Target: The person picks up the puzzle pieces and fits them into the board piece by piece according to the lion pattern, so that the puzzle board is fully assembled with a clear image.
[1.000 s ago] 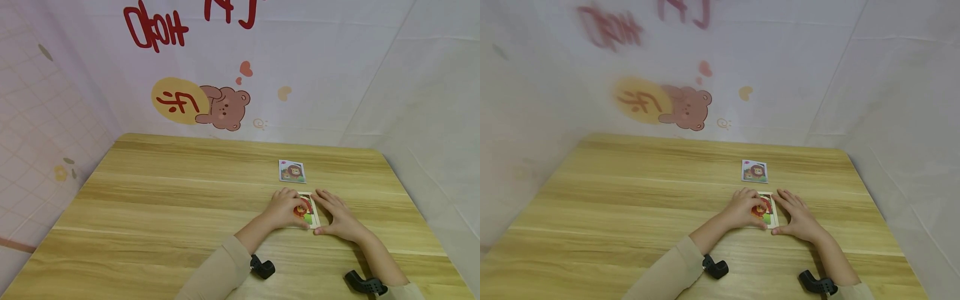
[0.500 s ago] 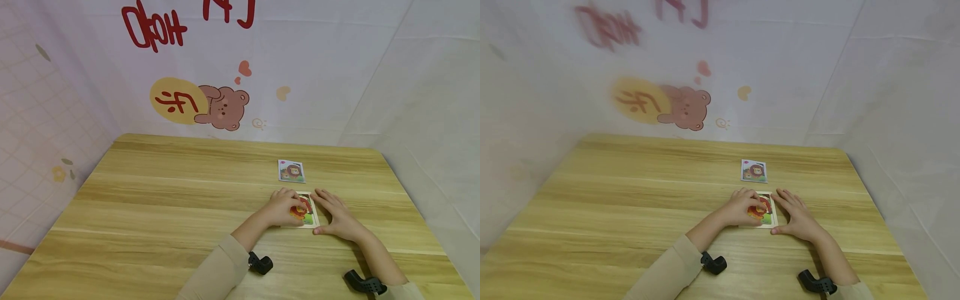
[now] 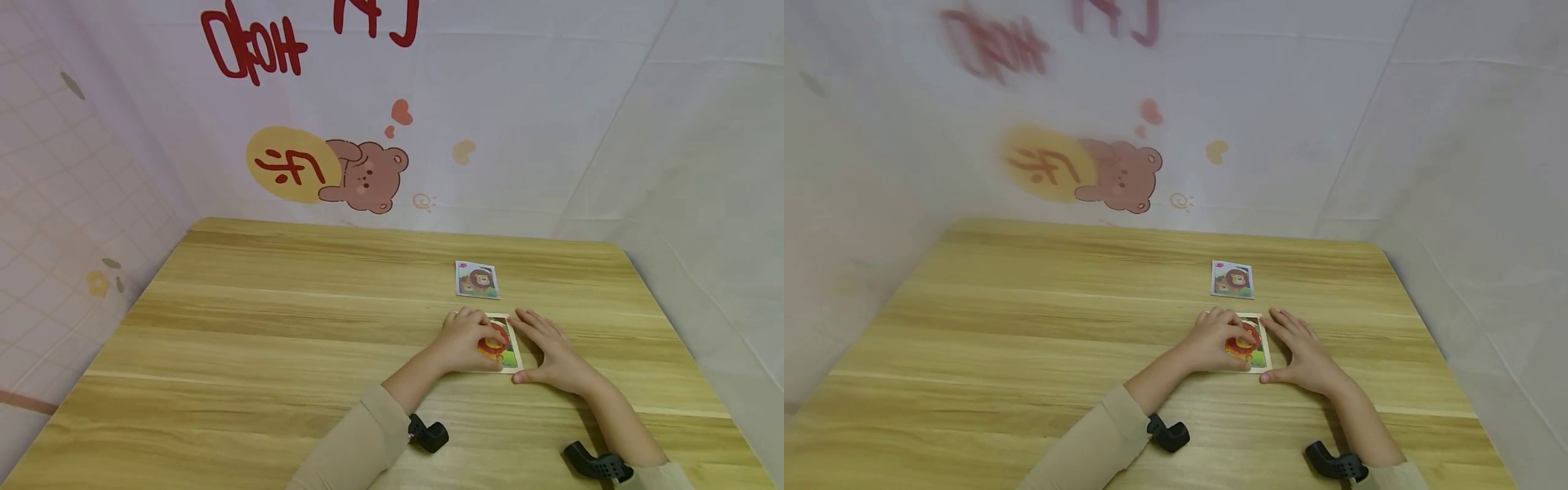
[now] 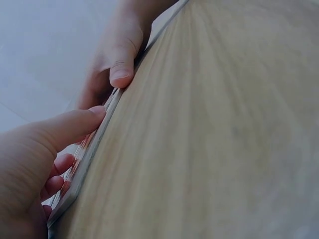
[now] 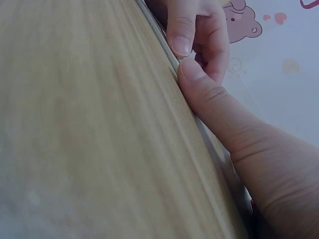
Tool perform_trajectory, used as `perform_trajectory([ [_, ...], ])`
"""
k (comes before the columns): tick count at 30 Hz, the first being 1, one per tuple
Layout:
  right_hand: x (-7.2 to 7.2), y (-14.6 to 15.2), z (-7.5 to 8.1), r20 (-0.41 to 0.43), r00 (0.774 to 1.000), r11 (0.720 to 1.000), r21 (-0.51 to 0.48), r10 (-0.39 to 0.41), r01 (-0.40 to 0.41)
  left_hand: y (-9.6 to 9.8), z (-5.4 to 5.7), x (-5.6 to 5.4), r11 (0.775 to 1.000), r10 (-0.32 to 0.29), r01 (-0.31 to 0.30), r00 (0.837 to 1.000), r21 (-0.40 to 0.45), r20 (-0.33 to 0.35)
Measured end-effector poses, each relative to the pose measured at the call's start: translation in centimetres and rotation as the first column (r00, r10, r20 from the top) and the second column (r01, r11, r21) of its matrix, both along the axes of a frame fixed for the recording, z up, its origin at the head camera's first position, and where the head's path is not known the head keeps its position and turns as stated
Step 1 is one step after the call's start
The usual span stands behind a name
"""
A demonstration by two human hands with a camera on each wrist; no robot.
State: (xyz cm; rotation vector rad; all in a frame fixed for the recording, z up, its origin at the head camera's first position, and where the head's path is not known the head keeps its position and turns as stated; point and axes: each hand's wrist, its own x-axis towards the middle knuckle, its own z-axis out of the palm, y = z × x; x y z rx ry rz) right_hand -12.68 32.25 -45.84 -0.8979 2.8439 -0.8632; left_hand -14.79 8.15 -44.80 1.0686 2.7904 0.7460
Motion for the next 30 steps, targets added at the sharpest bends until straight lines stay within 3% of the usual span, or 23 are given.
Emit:
perform_trajectory([
  [30, -0.11, 0.11, -0.04, 0.016, 1.0, 1.0, 0.01, -0.008, 0.007, 0.14, 0.0, 0.32, 1.0, 0.014, -0.014, 0.999, -0.015, -0.029],
])
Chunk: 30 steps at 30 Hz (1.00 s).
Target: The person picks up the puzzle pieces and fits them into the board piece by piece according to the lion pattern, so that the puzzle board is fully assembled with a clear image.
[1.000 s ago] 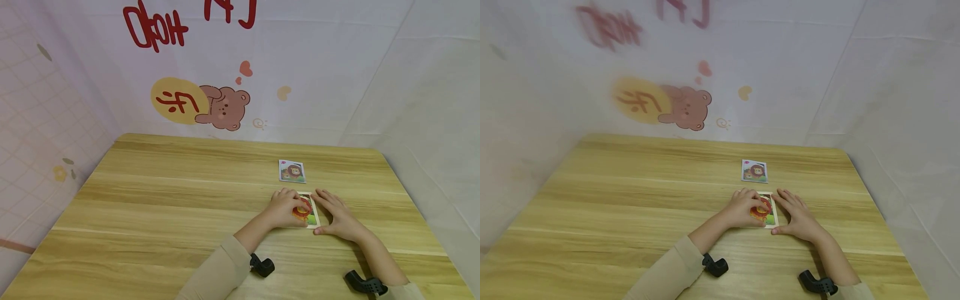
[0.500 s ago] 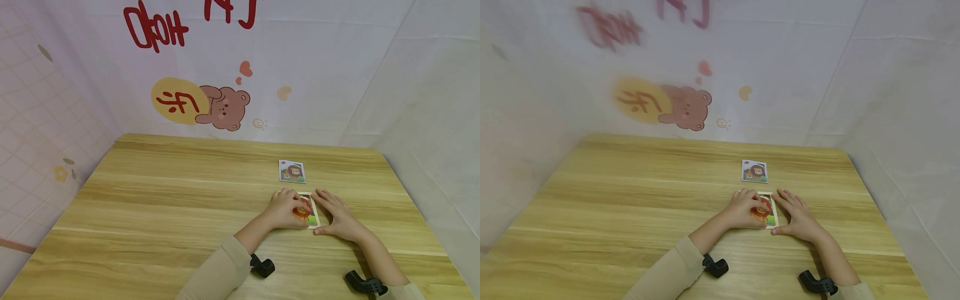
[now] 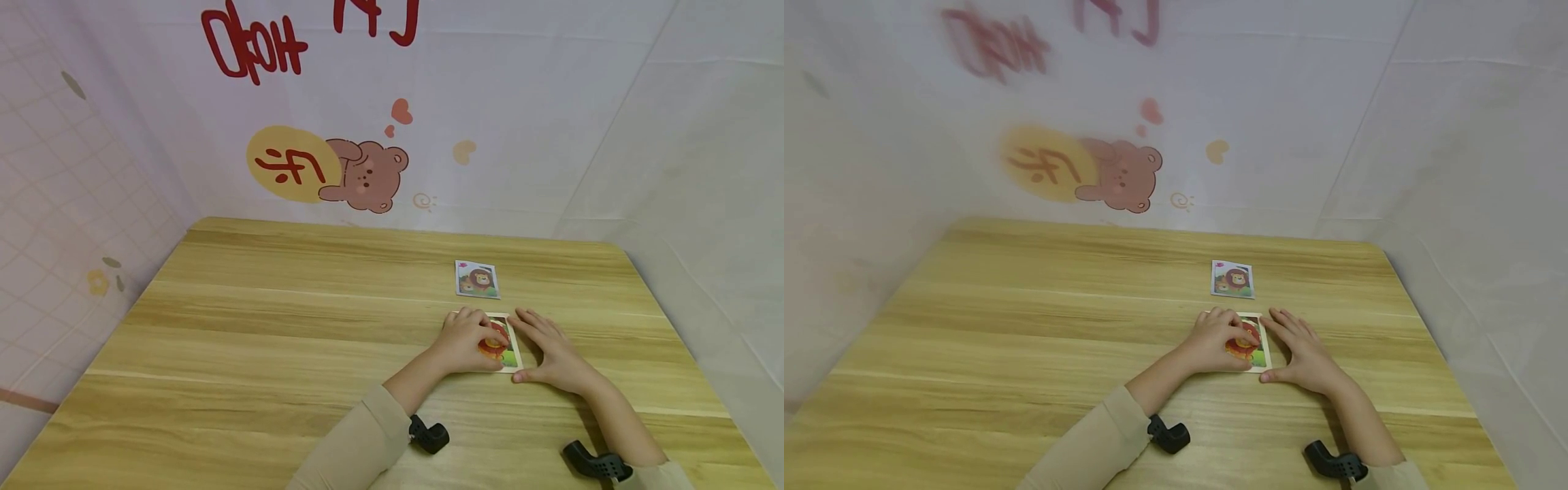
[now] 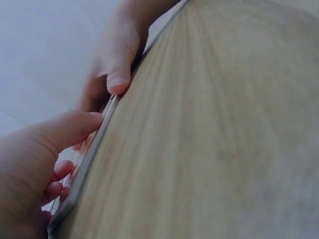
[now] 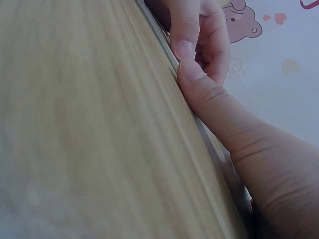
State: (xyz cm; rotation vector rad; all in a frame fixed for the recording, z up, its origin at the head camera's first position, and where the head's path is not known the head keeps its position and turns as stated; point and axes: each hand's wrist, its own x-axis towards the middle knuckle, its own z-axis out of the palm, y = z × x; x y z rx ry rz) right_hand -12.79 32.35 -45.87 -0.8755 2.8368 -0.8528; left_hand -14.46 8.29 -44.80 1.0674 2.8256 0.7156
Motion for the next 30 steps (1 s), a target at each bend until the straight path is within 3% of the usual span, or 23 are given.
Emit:
perform_trajectory([
  [8, 0.0, 0.0, 0.0, -0.012, 1.0, 1.0, -0.003, 0.009, -0.009, 0.1, 0.0, 0.1, 1.0, 0.023, -0.023, 1.0, 0.001, 0.009],
  [17, 0.0, 0.1, 0.0, -0.009, 1.0, 1.0, -0.012, 0.007, -0.008, 1.0, 0.4, 0.7, 0.994, 0.112, -0.111, 0.994, -0.01, 0.011],
  [30, 0.1, 0.3, -0.1, -0.008, 1.0, 1.0, -0.003, 0.018, -0.018, 1.7, 0.1, 1.1, 0.983, 0.182, -0.182, 0.983, 0.015, 0.0],
])
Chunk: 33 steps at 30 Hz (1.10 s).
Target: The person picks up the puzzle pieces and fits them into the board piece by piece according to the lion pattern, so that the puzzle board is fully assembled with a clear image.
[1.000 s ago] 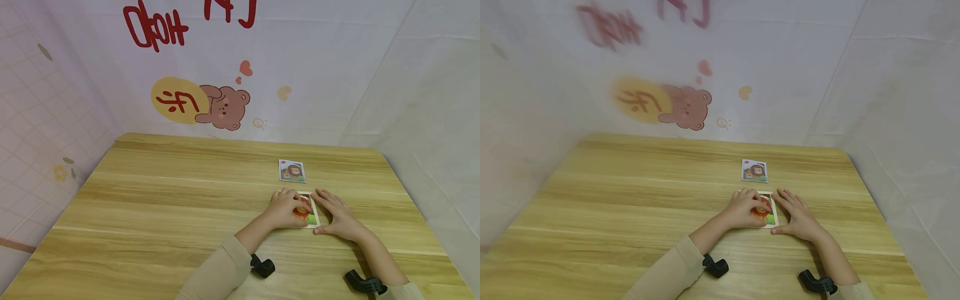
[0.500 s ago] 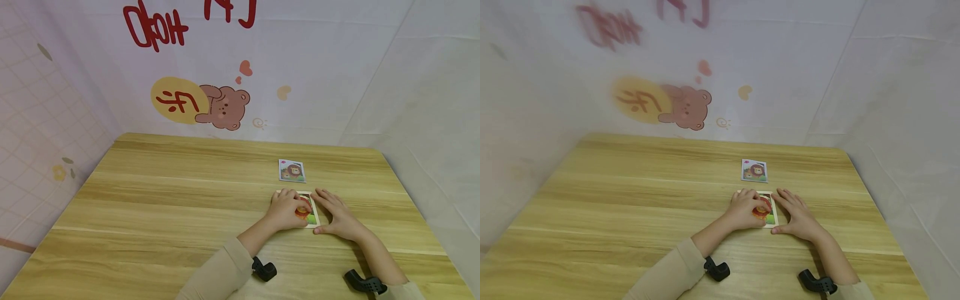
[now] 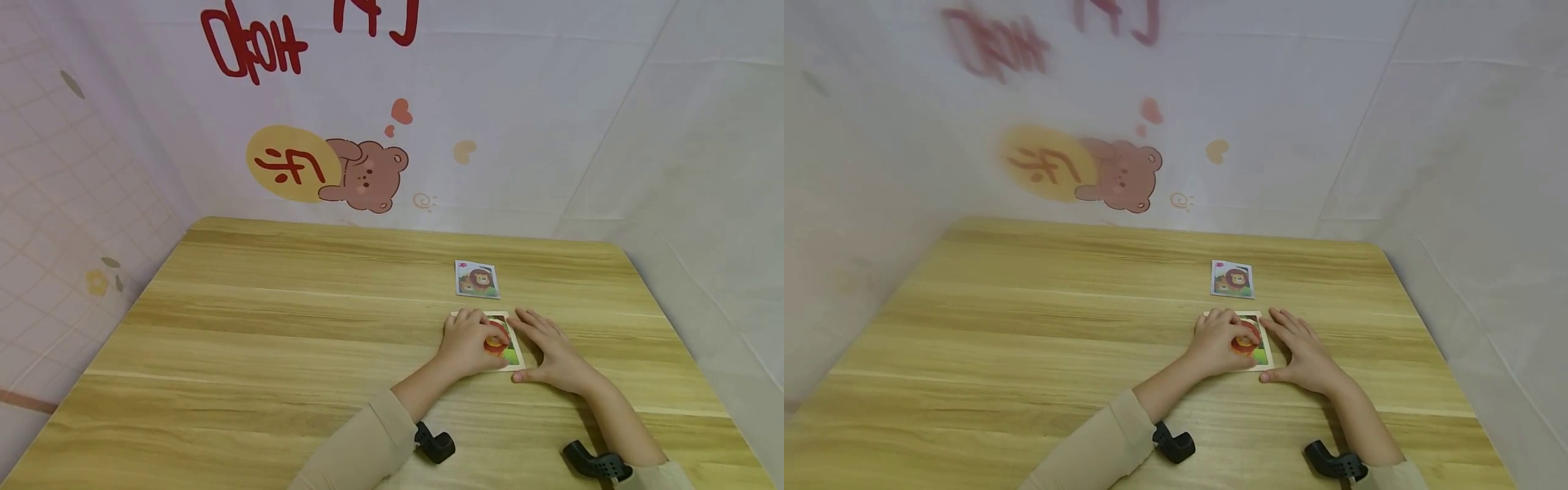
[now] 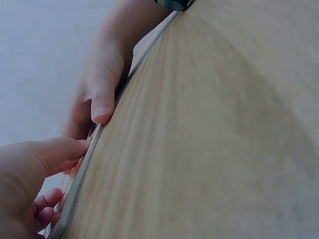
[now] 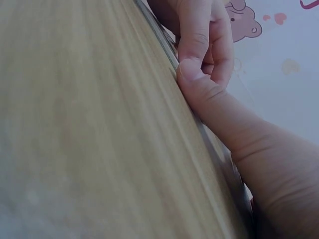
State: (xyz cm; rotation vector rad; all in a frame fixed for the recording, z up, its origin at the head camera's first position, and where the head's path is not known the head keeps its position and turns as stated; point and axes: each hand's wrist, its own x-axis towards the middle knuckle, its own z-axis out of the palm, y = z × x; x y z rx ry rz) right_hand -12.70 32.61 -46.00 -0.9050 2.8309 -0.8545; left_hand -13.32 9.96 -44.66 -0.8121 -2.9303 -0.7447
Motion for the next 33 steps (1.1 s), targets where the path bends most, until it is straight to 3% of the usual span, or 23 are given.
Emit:
perform_trajectory([
  [13, -0.11, 0.12, 0.01, 0.01, 1.0, 1.0, -0.023, 0.01, -0.01, -0.74, 0.38, -0.31, 0.999, -0.045, 0.046, 0.997, -0.021, 0.063],
  [24, -0.23, 0.14, -0.06, 0.037, 0.999, 0.999, -0.033, 0.007, -0.006, -0.25, -0.03, 0.17, 0.999, 0.035, -0.034, 0.999, 0.019, -0.013],
  [33, -0.29, -0.04, 0.04, 0.042, 0.999, 0.999, -0.038, 0.012, -0.011, -0.88, -0.22, 0.02, 0.997, -0.023, 0.022, 1.0, 0.073, 0.011],
])
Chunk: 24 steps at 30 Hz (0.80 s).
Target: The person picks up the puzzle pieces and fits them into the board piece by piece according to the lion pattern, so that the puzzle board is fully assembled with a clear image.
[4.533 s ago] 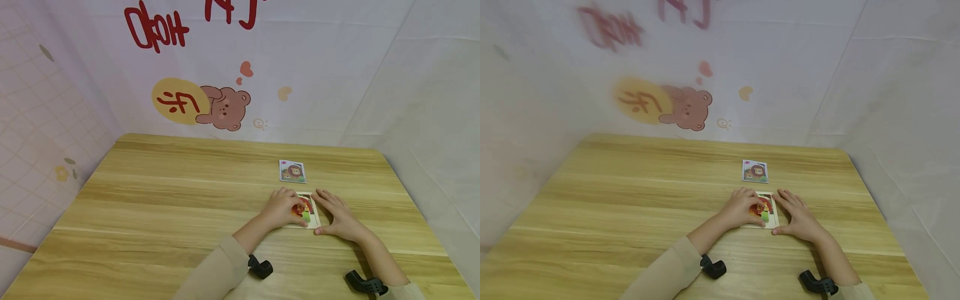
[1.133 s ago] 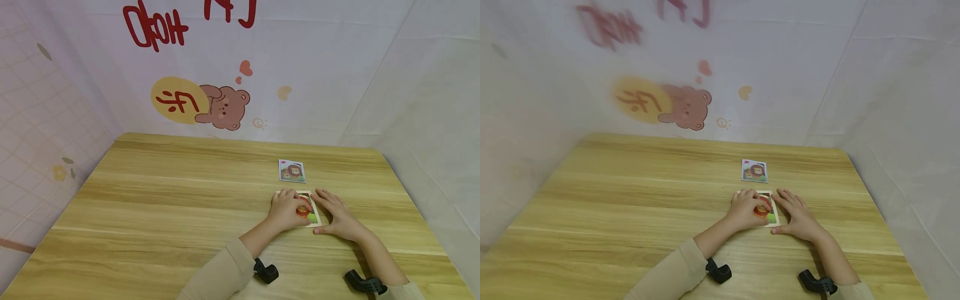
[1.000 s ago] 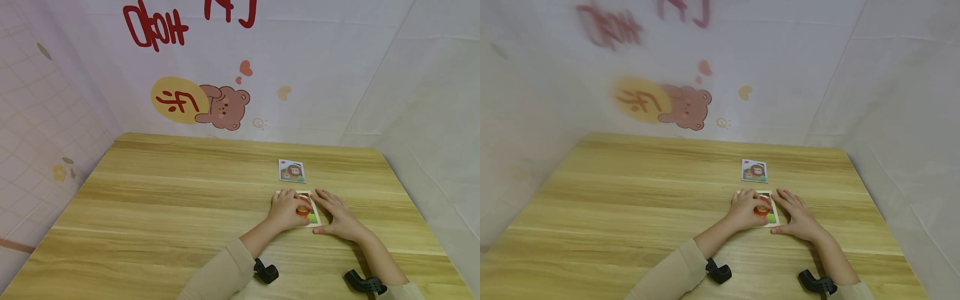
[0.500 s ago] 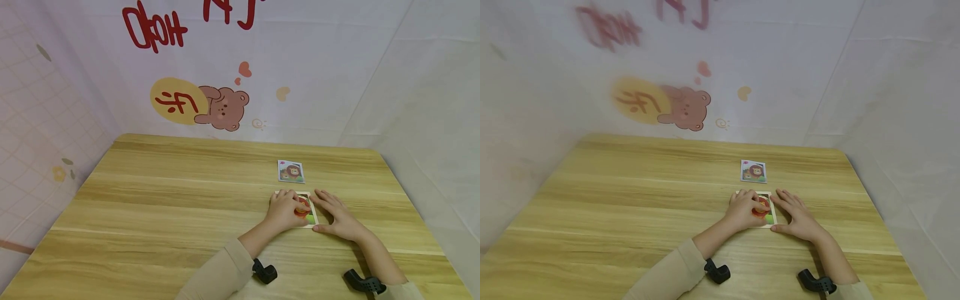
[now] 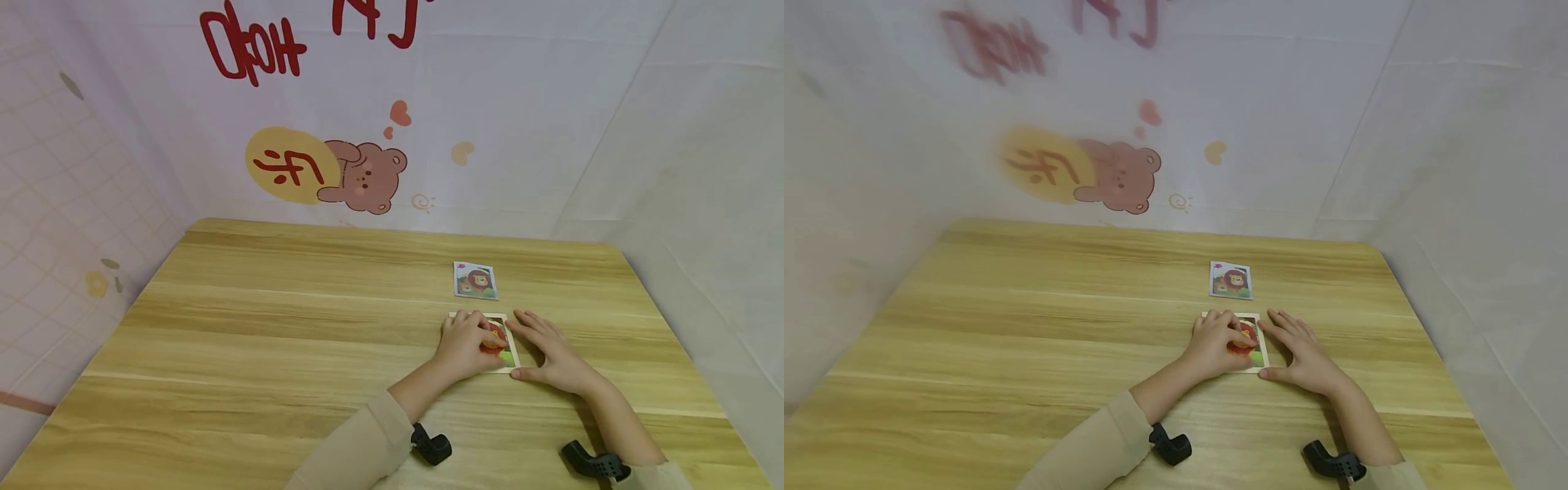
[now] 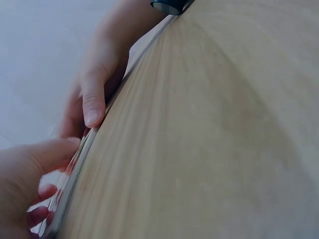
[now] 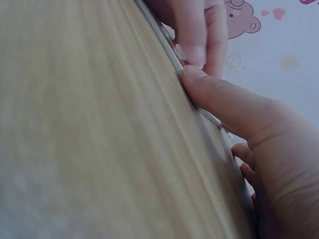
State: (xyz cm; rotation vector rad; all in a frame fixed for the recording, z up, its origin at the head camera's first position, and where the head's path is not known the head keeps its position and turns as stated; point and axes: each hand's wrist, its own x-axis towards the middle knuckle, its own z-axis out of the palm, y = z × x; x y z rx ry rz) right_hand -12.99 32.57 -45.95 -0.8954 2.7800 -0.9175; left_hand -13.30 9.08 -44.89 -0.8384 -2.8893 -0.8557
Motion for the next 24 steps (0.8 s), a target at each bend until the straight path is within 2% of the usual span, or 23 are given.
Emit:
perform_trajectory([
  [4, -0.1, -0.1, -0.1, 0.01, 1.0, 1.0, 0.009, -0.01, 0.01, -1.2, 0.5, 0.0, 0.997, -0.005, 0.004, 1.0, 0.073, 0.009],
  [12, 0.0, 0.3, 0.0, 0.032, 0.999, 0.999, 0.002, -0.038, 0.038, -5.9, 2.8, -0.1, 0.981, 0.015, -0.015, 1.0, 0.193, 0.005],
  [19, 0.1, 0.9, 0.7, 0.046, 0.998, 0.998, -0.042, -0.048, 0.05, -12.9, 4.4, -0.1, 0.975, 0.036, -0.033, 0.999, 0.218, -0.011],
  [24, 0.3, 2.1, 2.3, 0.084, 0.991, 0.993, -0.047, -0.104, 0.109, -19.0, 5.4, 0.1, 0.987, 0.065, -0.055, 0.996, 0.152, -0.062],
])
